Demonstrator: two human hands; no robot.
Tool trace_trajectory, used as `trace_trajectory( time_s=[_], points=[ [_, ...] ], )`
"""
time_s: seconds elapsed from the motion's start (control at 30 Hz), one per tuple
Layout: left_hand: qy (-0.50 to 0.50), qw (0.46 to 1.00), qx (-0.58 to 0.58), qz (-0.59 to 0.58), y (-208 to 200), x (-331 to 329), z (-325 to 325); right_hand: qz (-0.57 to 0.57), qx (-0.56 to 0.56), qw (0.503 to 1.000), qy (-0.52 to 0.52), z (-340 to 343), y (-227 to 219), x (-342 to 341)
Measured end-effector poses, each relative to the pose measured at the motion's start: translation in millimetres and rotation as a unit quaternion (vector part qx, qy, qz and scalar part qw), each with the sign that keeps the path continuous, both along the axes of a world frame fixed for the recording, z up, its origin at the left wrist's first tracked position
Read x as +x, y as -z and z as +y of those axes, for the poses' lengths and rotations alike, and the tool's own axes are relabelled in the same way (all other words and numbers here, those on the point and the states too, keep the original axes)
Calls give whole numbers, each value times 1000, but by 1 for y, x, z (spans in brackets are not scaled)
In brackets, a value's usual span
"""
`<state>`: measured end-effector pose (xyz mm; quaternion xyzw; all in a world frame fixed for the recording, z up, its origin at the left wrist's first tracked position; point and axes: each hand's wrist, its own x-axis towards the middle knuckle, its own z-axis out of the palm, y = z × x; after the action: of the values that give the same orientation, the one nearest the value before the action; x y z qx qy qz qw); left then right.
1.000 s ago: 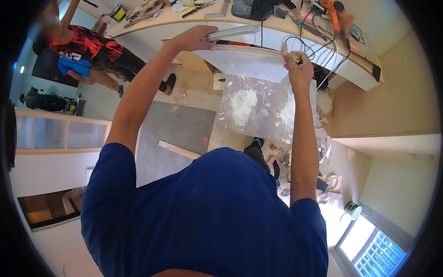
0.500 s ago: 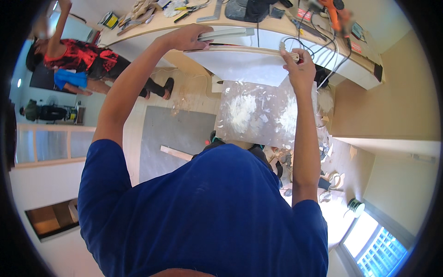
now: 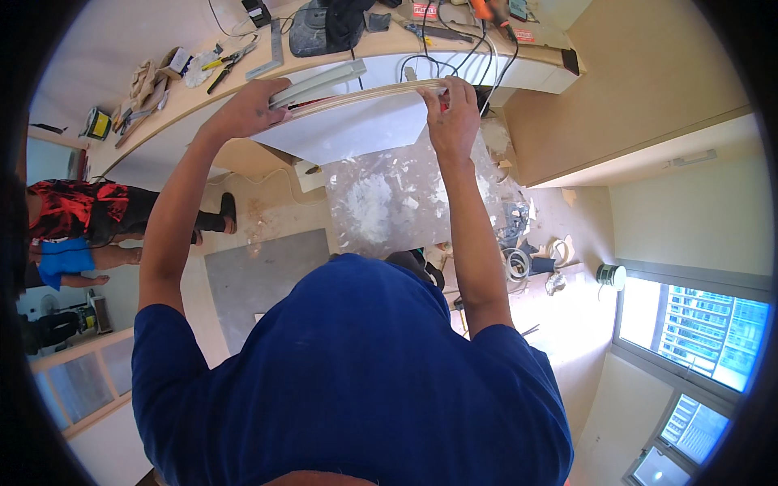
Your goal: The person aligns a white cabinet door with a metal frame and uses a caulking gun to apply sealant along the edge. They handle the door and frame repeatedly to position them before applying the sealant.
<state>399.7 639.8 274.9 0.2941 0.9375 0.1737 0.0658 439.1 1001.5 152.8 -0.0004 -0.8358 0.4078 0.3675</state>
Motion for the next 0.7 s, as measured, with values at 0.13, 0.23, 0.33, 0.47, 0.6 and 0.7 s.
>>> trace_trajectory(
  time_s=[0.13, 0.23, 0.33, 0.47, 0.6, 0.7],
  points=[
    [-13, 999, -32, -41, -7, 5, 6, -3, 30, 1000, 9, 0, -6, -1],
    [-1, 999, -18, 28, 6, 9, -1, -33, 18, 999, 2, -2, -8, 1],
    [-3, 997, -18, 72, 14, 11, -3, 29, 96, 995, 4, 1, -2, -2],
    [18, 992, -60, 113, 12, 23, 13, -34, 78, 996, -29, 9, -9, -5],
    [49, 986, -80, 141, 17, 11, 6, -29, 39, 998, -48, 6, -6, -13],
    [5, 995, -64, 80, 1, 8, 6, 38, 64, 997, -37, 10, 6, -24]
  ],
)
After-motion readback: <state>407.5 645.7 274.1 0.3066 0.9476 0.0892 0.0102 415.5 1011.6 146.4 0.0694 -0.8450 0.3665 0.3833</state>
